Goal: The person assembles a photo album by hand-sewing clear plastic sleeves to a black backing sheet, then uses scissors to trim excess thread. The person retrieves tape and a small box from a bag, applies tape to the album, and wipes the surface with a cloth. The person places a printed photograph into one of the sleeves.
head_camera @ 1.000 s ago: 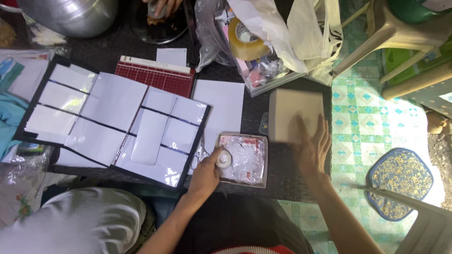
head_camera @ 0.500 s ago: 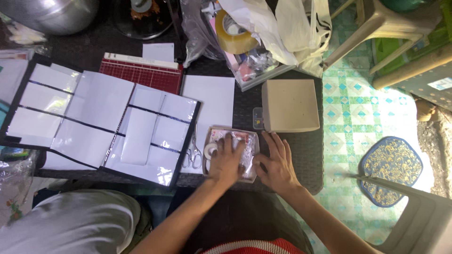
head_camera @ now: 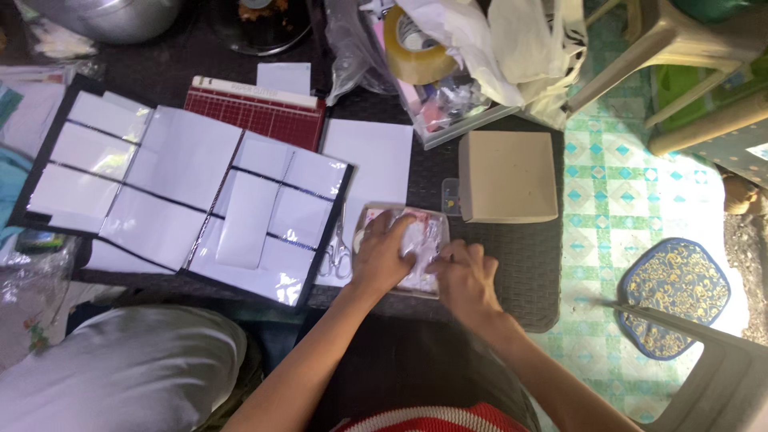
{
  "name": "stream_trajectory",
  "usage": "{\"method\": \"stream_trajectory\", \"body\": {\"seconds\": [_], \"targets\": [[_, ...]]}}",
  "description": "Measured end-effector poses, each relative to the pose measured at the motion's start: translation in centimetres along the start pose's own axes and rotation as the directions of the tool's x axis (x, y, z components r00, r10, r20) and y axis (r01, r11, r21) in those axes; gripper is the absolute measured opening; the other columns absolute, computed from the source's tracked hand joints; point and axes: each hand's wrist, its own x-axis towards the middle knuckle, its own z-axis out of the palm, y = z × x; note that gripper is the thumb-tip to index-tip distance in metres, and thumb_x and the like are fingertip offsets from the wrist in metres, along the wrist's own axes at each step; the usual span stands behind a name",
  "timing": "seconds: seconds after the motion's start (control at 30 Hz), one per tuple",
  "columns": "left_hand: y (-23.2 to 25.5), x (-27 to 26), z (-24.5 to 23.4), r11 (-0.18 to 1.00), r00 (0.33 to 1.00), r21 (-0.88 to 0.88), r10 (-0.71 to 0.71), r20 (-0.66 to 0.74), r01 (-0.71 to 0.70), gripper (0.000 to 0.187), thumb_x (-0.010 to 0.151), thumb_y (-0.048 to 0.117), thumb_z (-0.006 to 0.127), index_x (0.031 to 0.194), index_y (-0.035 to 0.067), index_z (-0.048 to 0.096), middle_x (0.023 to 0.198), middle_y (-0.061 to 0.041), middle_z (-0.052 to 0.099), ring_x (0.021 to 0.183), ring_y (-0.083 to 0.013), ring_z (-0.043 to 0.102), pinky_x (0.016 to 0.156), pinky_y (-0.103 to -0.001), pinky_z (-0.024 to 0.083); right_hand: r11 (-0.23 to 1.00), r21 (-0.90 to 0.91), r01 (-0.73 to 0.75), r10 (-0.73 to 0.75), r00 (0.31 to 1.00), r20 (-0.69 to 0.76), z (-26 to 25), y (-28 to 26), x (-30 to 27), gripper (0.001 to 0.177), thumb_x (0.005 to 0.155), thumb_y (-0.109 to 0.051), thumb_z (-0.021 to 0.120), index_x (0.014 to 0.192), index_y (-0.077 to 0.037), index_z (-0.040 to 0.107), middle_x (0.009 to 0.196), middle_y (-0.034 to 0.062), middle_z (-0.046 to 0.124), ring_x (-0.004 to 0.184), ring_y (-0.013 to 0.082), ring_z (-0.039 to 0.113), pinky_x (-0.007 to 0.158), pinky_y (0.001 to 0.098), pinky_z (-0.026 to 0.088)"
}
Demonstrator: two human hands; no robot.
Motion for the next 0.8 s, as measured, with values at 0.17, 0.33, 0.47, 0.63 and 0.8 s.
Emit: {"method": "stream_trajectory", "body": {"seconds": [0.17,0.33,0.47,0.63,0.8], "targets": [[1.4,1.1,0.9,0.999,0.999,-0.003,-0.052,0.01,0.052,0.074,0.077,0.019,0.082,0.144,0.019,0.051,0.15,-0.03,0.04,0.136,-0.0518,0.04,0.108,-0.052,0.043,0.968,-0.25,-0.029,0.103,0.952,0.29,-0.6,-0.5,1.0,0.027,0.076,-0.034,0.082,0.094,-0.014,0.079,0.119,0.0071,0.049,0.116,0.0297,0.041,0.096,0.0498,0.037],[1.4,0.8,0.1,0.999,0.999,-0.02,0.046,0.023,-0.046,0.076,0.082,0.027,0.084,0.147,0.013,0.047,0.152,-0.034,0.032,0.14,-0.0532,0.034,0.111,-0.055,0.036,0.98,-0.199,-0.032,0.058,0.99,0.127,1.1,-1.1,1.9,0.038,0.066,-0.032,0.085,0.098,-0.014,0.077,0.115,0.0061,0.052,0.117,0.0302,0.042,0.093,0.0515,0.039],[-0.5,-2.6,-3.1,0.968,0.963,-0.054,0.236,-0.133,-0.245,0.074,0.08,0.021,0.084,0.146,0.016,0.051,0.159,-0.032,0.023,0.146,-0.0502,0.029,0.117,-0.057,0.029,0.968,-0.235,-0.094,0.148,0.963,0.226,1.1,0.7,0.6,0.018,0.073,-0.03,0.081,0.089,-0.021,0.08,0.126,-0.0023,0.052,0.126,0.0253,0.041,0.099,0.0501,0.039],[-7.9,-8.6,-11.5,0.938,0.902,0.231,-0.319,0.292,0.257,0.113,0.076,-0.012,0.062,0.165,0.039,0.015,0.176,-0.013,-0.012,0.159,-0.041,-0.002,0.099,-0.039,0.053,0.983,-0.178,-0.046,0.08,0.978,0.193,-0.3,3.3,0.2,0.016,0.071,-0.026,0.08,0.086,-0.027,0.082,0.119,-0.0012,0.061,0.115,0.0262,0.052,0.095,0.0527,0.044],[-13.5,-11.7,-13.1,0.678,0.919,0.731,-0.329,0.217,0.07,0.119,0.076,-0.019,0.054,0.164,0.035,-0.005,0.169,-0.016,-0.016,0.155,-0.0369,-0.004,0.119,-0.064,0.004,0.997,-0.078,0.004,0.006,0.992,0.124,-0.4,5.1,0.4,0.007,0.071,-0.025,0.078,0.075,-0.02,0.078,0.091,-0.0016,0.072,0.095,0.0222,0.068,0.085,0.0456,0.056]]}}
